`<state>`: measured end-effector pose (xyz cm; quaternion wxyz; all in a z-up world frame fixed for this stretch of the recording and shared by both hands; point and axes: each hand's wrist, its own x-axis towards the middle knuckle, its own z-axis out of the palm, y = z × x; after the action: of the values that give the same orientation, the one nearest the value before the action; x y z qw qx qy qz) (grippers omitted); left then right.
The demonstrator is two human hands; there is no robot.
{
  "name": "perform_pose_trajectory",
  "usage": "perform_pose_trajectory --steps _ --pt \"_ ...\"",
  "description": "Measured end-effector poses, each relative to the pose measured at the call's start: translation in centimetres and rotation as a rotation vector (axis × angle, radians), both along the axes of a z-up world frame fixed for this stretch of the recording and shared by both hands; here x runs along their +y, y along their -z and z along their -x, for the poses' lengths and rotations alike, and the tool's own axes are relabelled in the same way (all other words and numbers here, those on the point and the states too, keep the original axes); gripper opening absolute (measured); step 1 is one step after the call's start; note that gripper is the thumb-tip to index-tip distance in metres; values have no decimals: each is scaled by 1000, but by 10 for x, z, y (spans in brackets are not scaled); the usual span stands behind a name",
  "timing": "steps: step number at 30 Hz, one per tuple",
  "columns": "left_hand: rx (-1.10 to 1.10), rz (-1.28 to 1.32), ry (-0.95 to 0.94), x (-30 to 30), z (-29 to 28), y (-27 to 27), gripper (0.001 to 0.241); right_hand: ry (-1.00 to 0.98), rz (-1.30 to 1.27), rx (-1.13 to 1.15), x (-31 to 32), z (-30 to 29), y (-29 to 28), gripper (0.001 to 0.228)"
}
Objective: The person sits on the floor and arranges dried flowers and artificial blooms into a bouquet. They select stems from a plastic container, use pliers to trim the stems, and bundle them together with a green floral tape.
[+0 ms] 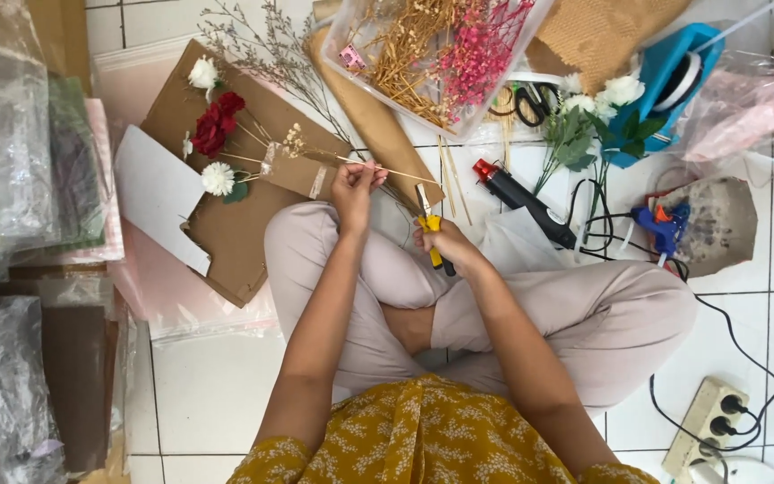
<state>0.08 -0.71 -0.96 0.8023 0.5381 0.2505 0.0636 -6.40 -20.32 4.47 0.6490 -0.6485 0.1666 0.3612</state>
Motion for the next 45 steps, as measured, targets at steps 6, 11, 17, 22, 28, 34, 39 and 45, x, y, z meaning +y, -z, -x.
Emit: perform_pose_trajectory --steps 6,11,17,22,28,34,39,45 --pt "-9 19 46 -4 1 -4 17 -20 -12 -1 0 1 18 49" --pt "-9 -6 80 -5 5 -10 17 -15 2 -31 -5 -2 20 49" --pt "-17 -38 127 -9 8 -18 16 -5 -10 -47 -4 -6 -8 46" --pt "-30 -50 148 -10 7 -9 16 -11 -14 -43 -2 -8 -15 47" --pt "-53 -45 169 -11 7 -13 17 8 -17 -19 -1 -7 -10 47" --pt "-50 -40 196 -16 4 3 18 90 44 28 4 -3 29 20" --pt "-36 -41 180 -23 0 7 18 158 57 40 3 -4 44 16" --pt "-26 -66 173 -24 -1 6 17 172 133 31 1 -1 36 20"
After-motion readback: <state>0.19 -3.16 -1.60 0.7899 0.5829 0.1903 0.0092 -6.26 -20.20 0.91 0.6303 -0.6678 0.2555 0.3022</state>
